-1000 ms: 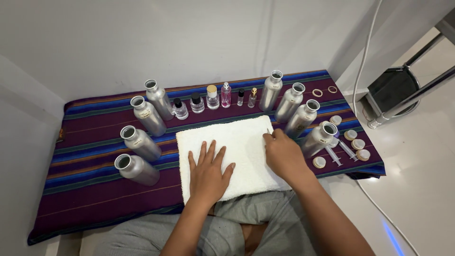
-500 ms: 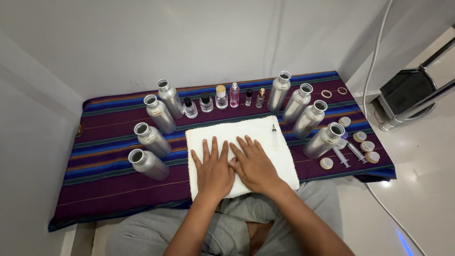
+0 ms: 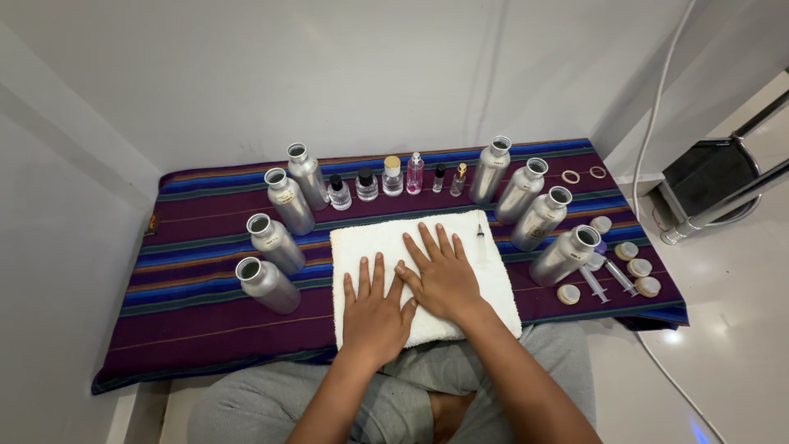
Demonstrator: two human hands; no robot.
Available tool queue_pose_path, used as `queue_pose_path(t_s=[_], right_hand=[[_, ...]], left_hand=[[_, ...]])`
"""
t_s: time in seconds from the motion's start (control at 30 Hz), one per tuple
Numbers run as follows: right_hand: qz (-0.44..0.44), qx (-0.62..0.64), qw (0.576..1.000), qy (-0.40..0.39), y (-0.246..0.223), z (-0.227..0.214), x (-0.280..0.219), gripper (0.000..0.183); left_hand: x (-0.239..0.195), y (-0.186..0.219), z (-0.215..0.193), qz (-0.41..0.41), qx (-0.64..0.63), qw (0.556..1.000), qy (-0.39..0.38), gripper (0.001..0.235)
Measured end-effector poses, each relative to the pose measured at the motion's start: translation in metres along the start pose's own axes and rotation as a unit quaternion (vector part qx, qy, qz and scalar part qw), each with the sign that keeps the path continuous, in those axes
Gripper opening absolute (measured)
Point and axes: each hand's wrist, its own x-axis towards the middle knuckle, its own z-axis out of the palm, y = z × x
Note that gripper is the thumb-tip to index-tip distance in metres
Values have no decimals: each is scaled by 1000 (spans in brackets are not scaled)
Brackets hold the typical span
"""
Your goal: Organizing and opening various perfume bottles and vials on a table
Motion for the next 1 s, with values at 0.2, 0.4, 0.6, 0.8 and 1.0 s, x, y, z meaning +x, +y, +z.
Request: queue_pose_path(t_s=[0.2, 0.4, 0.6, 0.8, 1.0], right_hand=[[3, -3, 1000, 3, 10, 12, -19, 61], [12, 15, 1000, -11, 19, 28, -51, 61], [2, 15, 1000, 21, 23, 35, -51, 60], [1, 15, 1000, -2, 19, 19, -25, 61], [9, 28, 999, 22, 17, 11, -4, 59]], left_hand=[[6, -2, -12, -7, 17, 1000, -11, 69], [21, -4, -21, -27, 12, 999, 23, 71], [38, -3, -12, -52, 0, 997, 62, 74], [37, -7, -9, -23, 8, 998, 61, 77], [28, -4, -15, 26, 39, 999, 27, 65]])
